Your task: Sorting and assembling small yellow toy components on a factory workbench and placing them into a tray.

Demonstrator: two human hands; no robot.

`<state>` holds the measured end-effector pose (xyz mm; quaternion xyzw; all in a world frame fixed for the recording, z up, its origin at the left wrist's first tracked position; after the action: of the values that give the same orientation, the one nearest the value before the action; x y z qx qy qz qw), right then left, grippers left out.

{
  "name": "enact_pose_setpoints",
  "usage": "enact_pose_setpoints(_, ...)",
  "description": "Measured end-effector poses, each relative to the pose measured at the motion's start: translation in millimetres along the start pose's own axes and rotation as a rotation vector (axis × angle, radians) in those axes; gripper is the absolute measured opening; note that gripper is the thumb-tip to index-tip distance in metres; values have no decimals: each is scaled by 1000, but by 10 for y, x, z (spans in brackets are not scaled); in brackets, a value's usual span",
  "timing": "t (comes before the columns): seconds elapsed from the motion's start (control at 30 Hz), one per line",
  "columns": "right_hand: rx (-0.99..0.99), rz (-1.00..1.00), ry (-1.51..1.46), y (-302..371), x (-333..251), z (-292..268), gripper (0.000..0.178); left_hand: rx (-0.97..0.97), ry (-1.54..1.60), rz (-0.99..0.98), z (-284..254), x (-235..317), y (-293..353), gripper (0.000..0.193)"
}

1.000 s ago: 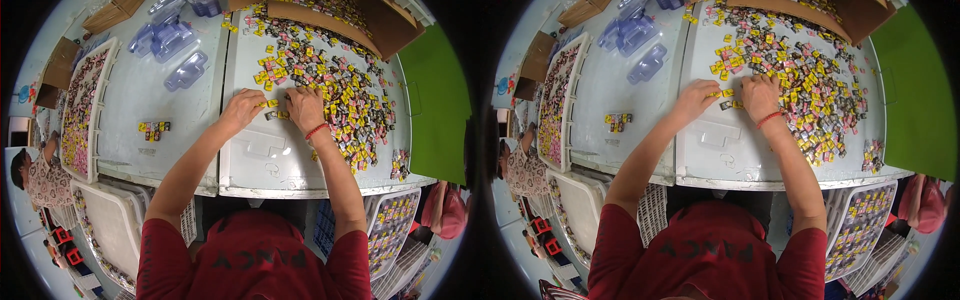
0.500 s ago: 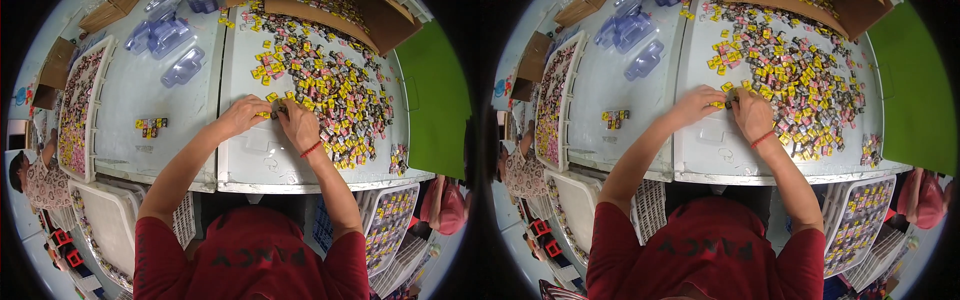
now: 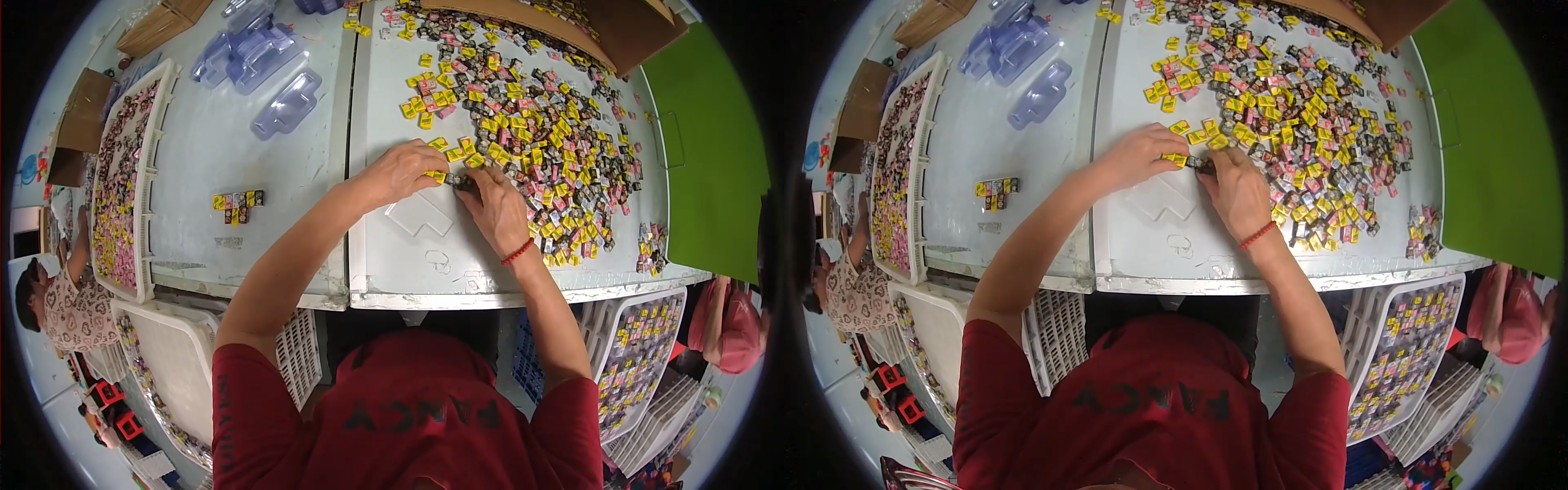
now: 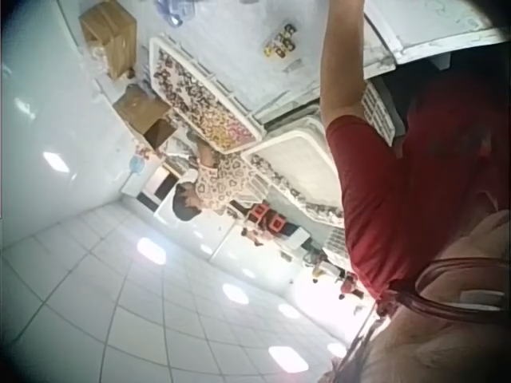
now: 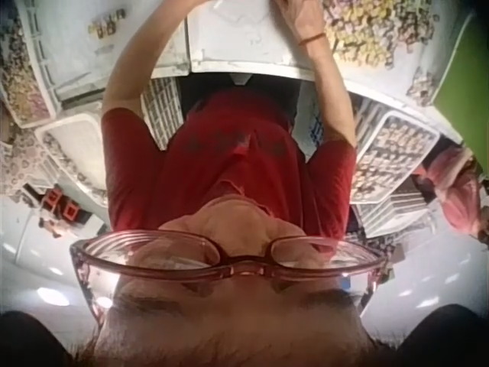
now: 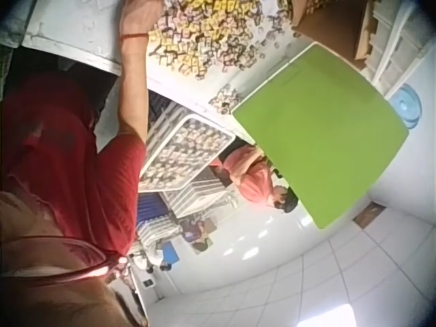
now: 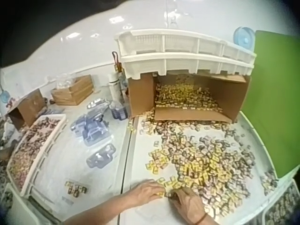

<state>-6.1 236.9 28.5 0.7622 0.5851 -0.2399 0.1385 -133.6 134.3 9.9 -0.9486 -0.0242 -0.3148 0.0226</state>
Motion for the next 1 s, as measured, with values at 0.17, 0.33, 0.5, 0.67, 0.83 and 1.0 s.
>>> enact_pose_setpoints(0.17, 148, 28, 8, -3, 105, -17, 29, -21, 1, -37, -39, 4, 78, 27)
enact_pose_setpoints(0.33, -8, 65, 15, 73, 100, -59, 31, 40, -21, -86, -115, -70, 72, 27)
enact_pose_setpoints(0.5, -4, 74, 44, -57, 33, -63, 34, 24, -39, -3, 10, 6, -89, 28)
enact_pose_setpoints(0.67, -37, 37, 69, -163, 79, -109, 36, 101, -59, 34, 62, 28, -87, 31)
enact_pose_setpoints(0.83, 56, -186, 124, -87, 62, -91, 40, 154, -57, 83, 98, 108, -87, 33)
enact_pose_setpoints(1.0, 45, -97, -1, -8, 147, -86, 35, 145, -32, 80, 59, 132, -96, 30)
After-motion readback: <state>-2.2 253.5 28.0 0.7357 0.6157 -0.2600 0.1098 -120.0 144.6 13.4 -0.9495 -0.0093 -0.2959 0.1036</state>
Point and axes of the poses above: each hand's wrist, its own y-axis away from the middle knuckle, its own z-axis out of the palm, x = y × z, the point moved 5 cm from there along -y, towards the middle knuckle, and after that the axes turned 7 degrees about -x, right-handed, at the moved point
